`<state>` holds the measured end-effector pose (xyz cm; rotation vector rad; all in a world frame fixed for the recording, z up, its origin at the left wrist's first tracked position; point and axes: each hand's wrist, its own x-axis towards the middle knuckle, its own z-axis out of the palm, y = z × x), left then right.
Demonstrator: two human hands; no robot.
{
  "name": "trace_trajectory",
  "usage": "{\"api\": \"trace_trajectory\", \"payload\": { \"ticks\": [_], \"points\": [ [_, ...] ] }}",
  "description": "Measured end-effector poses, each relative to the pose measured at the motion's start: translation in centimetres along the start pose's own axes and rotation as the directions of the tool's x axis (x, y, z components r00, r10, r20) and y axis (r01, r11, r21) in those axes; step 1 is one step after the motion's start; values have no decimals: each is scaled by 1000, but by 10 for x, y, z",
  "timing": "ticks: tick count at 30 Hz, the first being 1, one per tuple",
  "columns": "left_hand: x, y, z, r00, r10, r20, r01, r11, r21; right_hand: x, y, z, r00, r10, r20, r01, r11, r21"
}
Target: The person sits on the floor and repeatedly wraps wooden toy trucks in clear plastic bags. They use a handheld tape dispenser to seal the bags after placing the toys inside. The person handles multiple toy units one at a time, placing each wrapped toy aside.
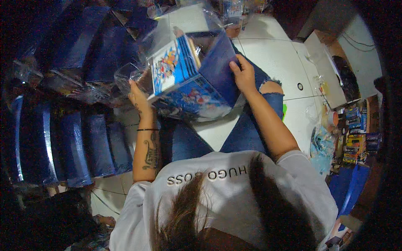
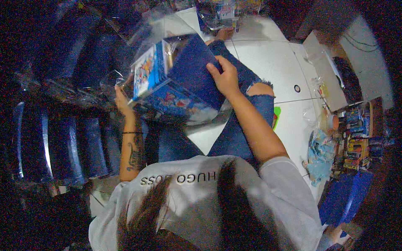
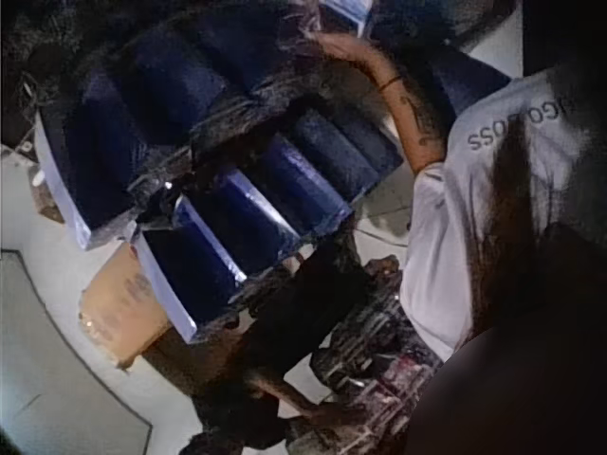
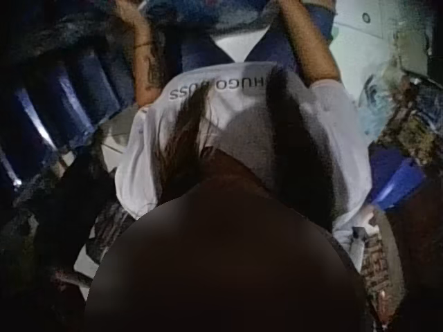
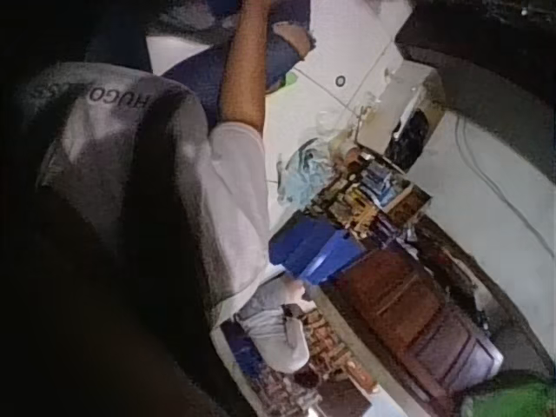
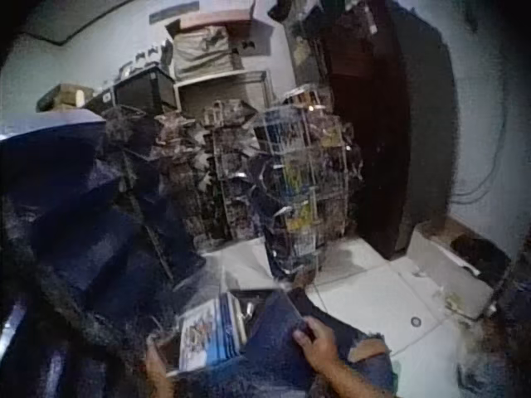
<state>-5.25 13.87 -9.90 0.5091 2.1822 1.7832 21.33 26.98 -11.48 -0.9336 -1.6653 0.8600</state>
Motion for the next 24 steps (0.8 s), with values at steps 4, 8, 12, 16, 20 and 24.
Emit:
{"api": "trace_trajectory", "payload": {
  "ticks": [4, 8, 12, 16, 20, 24],
  "points": [
    [-38, 14, -5, 968, 237, 86, -242, 968, 60, 23, -37, -43, 976, -183, 114, 184, 983, 8],
    [-84, 19, -7, 943, 314, 111, -312, 949, -40, 57, -108, -109, 942, -289, 171, 321, 926, -198],
    [-116, 25, -5, 928, 352, 119, -336, 932, -139, 65, -136, -132, 870, -477, -126, 382, 813, -440],
    [-124, 29, 5, 870, 481, 112, -451, 866, -215, 72, -154, -126, 903, 72, 424, 260, 693, -672],
    [-117, 25, 9, 794, 605, 56, -565, 769, -299, 87, -201, -111, 852, -507, 128, 506, 736, -451],
    [-119, 35, -5, 787, 613, 72, -596, 785, -168, 86, -212, -37, 268, -443, 856, 963, 88, -256]
  ]
}}
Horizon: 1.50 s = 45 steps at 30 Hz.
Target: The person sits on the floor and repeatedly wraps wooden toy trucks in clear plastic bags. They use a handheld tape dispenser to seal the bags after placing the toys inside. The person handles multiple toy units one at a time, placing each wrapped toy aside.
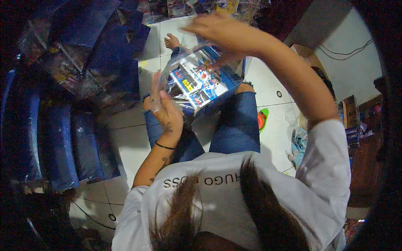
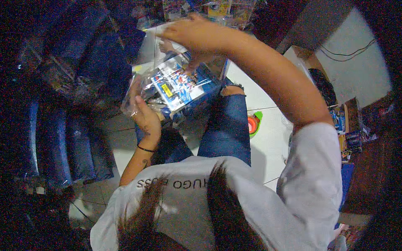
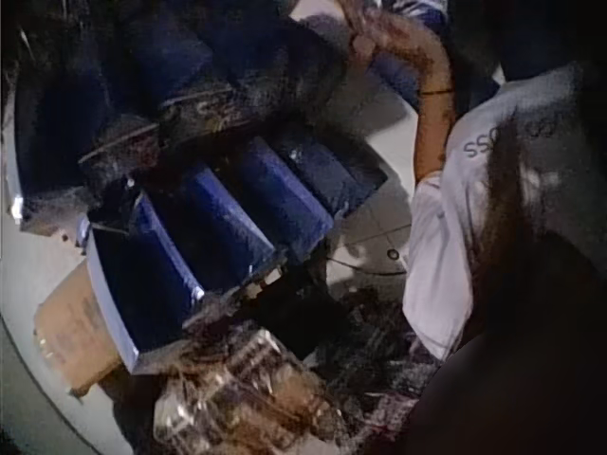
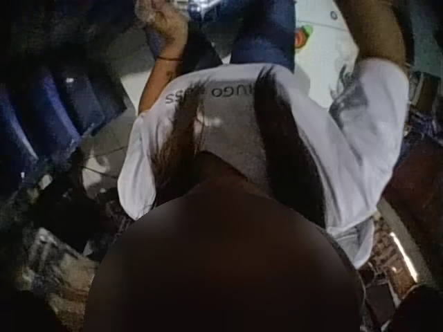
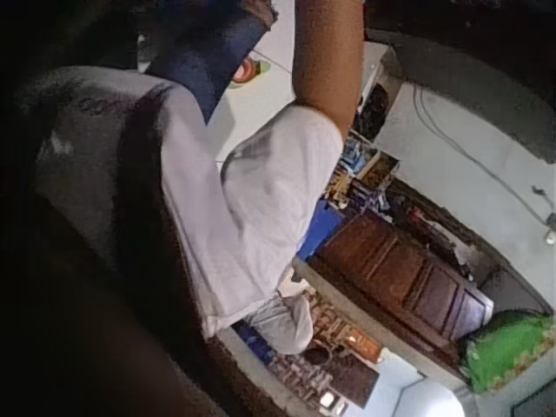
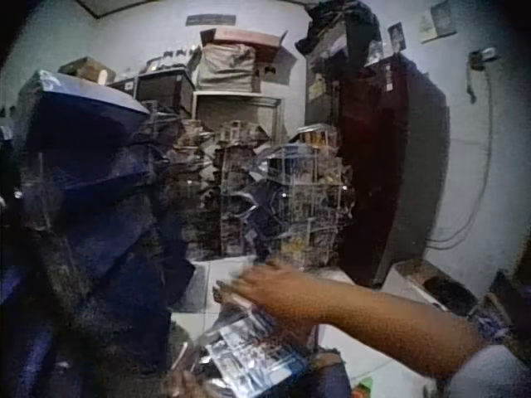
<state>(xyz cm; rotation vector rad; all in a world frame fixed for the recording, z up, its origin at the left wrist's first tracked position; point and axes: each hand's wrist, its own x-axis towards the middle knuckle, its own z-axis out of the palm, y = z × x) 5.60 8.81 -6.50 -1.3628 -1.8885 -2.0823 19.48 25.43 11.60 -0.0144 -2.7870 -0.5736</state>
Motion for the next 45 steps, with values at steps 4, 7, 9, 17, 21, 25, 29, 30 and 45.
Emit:
{"api": "trace_trajectory", "payload": {
  "ticks": [4, 7, 9, 17, 21, 25, 29, 30, 45],
  "points": [
    [-3, 45, -2, 693, 687, 221, -715, 693, 87, 35, 18, 39, 918, 134, 372, -224, 951, 211],
    [-13, 82, 24, 424, 270, 864, -837, 481, 260, 15, 37, 49, 983, 3, 184, -55, 960, 275],
    [-7, 86, 33, 503, 172, 847, -815, 421, 398, -5, 36, 52, 993, -46, 108, 19, 969, 245],
    [17, 55, 28, 633, 171, 755, -669, 613, 421, -38, -5, 47, 989, -148, 11, 147, 987, 58],
    [28, 62, 22, 641, 69, 764, -646, 585, 490, -50, -21, 51, 964, -190, 187, 182, 982, 56],
    [38, 94, 16, 645, 127, 754, -644, 621, 446, -59, -48, 51, 975, -142, 172, 156, 985, -74],
    [33, 118, 11, 447, -59, 893, -638, 679, 364, -60, -73, 40, 991, 36, 127, -31, 999, -40],
    [33, 118, 12, 529, 187, 828, -688, 666, 289, -61, -76, 40, 994, 70, 89, -76, 994, 75],
    [5, 59, 14, 461, 411, 786, -853, 451, 264, -463, -189, 315, -564, 363, 742, -509, -860, 33]
  ]
}}
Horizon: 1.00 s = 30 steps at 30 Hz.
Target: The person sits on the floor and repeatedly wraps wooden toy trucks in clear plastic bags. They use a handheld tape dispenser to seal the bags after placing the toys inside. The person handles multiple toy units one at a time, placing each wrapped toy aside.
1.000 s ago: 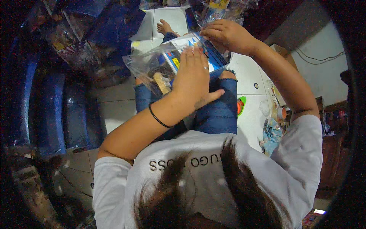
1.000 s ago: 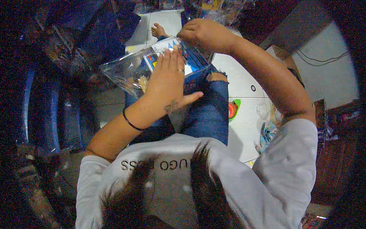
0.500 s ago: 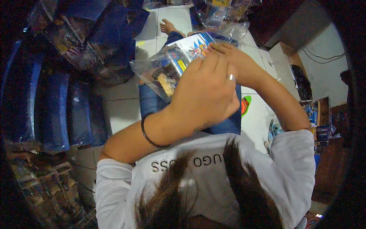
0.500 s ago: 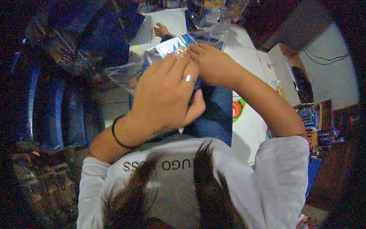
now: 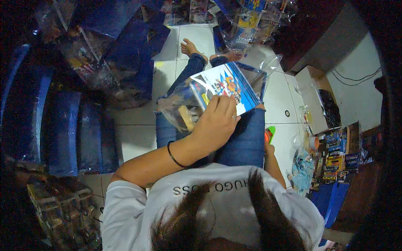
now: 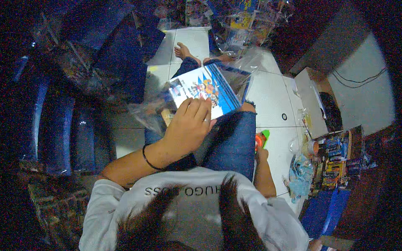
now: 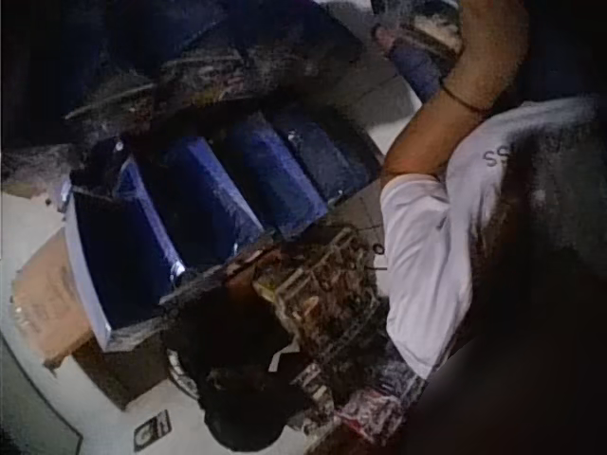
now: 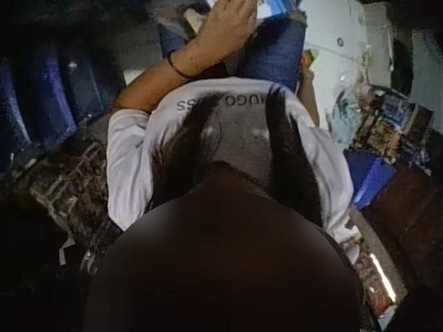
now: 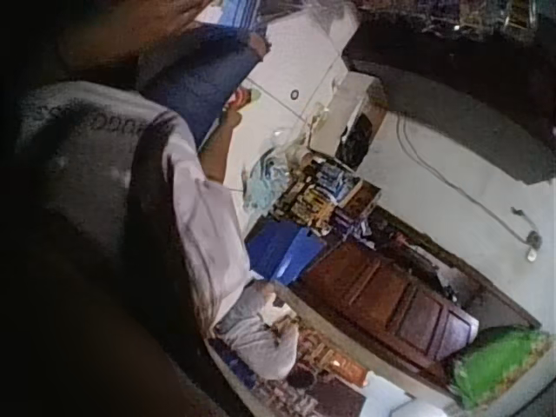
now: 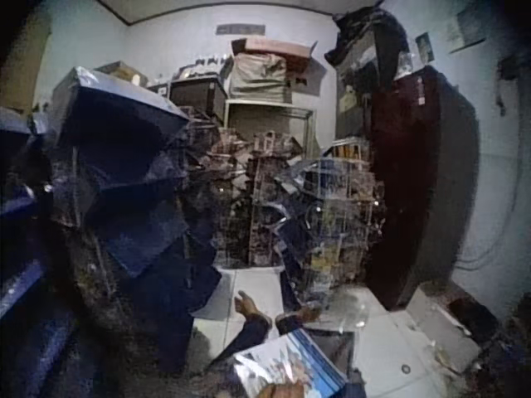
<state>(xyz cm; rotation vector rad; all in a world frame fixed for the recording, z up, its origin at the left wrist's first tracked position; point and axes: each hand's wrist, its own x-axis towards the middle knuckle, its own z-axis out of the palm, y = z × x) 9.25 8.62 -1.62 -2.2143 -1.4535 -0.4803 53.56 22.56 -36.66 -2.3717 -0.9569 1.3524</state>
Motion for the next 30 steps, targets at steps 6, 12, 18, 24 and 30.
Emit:
{"api": "trace_trajectory", "payload": {
  "ticks": [6, 12, 18, 24, 30],
  "points": [
    [-10, 0, -5, 995, 37, -90, -35, 999, 20, -55, -91, -14, 972, 5, 234, -214, 417, 883],
    [-14, 4, 4, 991, 20, -136, -28, 998, -58, -334, -289, -69, 95, -877, -471, 968, -30, 250],
    [-19, 0, 9, 986, 4, -165, -21, 995, -99, -447, -413, 28, 47, -904, 425, 895, -150, -419],
    [-21, -7, 14, 950, 23, -312, -34, 999, -31, -461, -495, 102, 311, -370, 876, 341, -816, -466],
    [-22, -11, 17, 949, 45, -311, -78, 993, -94, -473, -513, 123, 521, -407, 750, 672, -346, -654]
  ]
}}
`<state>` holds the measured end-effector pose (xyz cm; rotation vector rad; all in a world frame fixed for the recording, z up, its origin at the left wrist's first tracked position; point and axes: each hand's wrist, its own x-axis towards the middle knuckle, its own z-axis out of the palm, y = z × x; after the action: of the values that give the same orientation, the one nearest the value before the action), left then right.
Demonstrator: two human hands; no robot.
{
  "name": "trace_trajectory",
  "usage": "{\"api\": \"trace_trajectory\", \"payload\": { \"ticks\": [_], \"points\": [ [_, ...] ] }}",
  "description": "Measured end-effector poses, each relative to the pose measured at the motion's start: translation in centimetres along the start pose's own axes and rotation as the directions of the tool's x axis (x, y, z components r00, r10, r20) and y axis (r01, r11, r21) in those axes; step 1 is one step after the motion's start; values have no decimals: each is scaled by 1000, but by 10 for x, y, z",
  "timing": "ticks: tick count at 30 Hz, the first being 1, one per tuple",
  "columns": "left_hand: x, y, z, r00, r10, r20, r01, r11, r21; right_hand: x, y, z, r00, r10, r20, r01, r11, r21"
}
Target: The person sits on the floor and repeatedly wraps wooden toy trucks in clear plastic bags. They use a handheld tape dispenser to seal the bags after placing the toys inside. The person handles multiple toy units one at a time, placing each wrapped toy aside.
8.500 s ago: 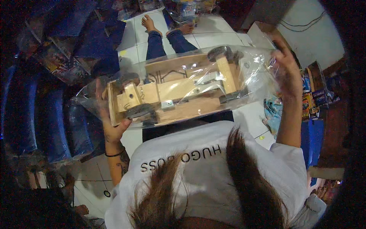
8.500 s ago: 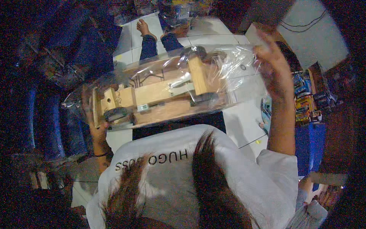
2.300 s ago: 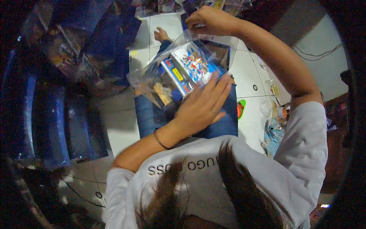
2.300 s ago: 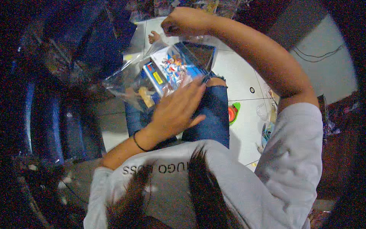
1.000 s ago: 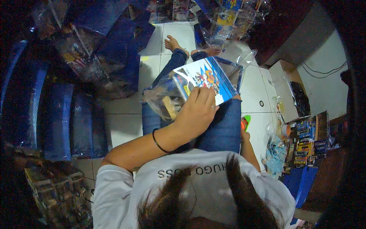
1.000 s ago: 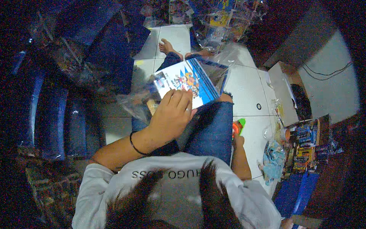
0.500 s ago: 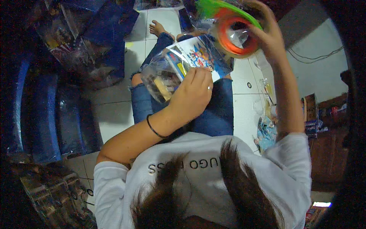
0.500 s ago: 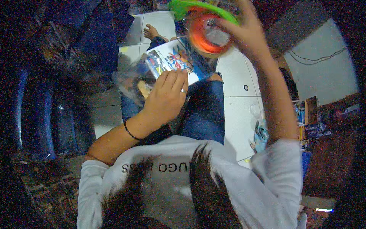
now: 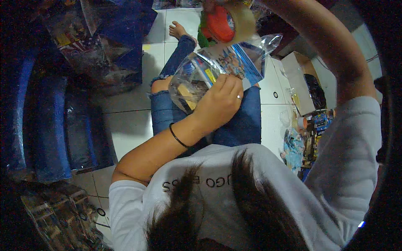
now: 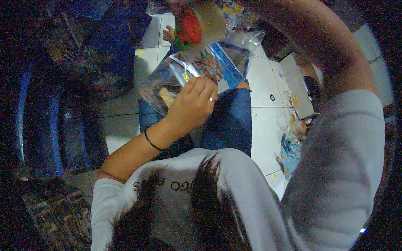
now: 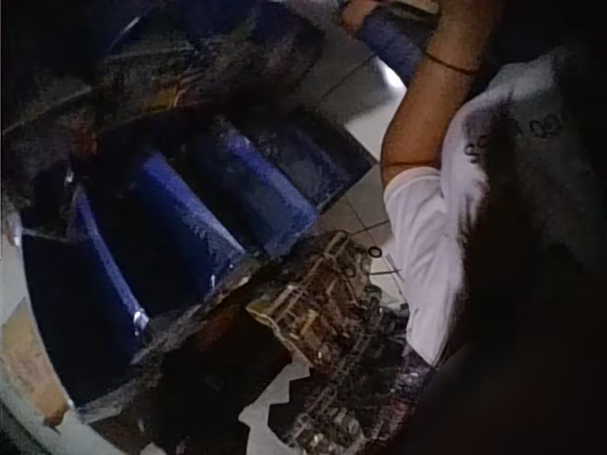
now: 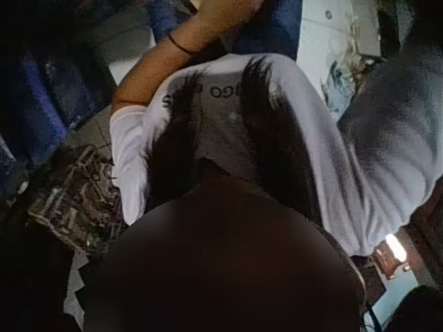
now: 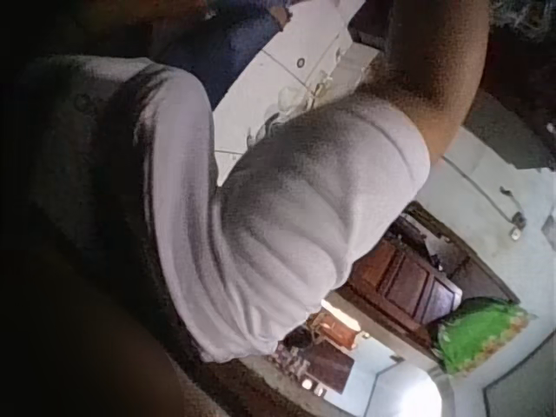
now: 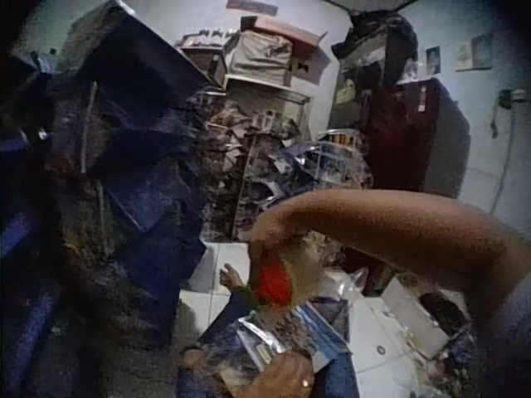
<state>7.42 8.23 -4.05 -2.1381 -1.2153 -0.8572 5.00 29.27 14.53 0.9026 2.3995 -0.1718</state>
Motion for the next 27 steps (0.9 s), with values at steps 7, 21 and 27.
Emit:
{"api": "trace_trajectory", "payload": {
  "ticks": [7, 21, 27],
  "points": [
    [1, 19, 5, 995, 101, 5, -102, 991, 90, -15, -7, 17, 993, -20, -118, -2, 984, -179],
    [0, -17, 4, 998, 65, 18, -65, 998, 3, -224, 85, 121, 693, 160, -703, 504, 589, 632],
    [4, -12, -15, 988, -146, 58, 155, 968, -195, -109, 108, 97, 918, 20, -395, 383, 209, 900]
  ]
}}
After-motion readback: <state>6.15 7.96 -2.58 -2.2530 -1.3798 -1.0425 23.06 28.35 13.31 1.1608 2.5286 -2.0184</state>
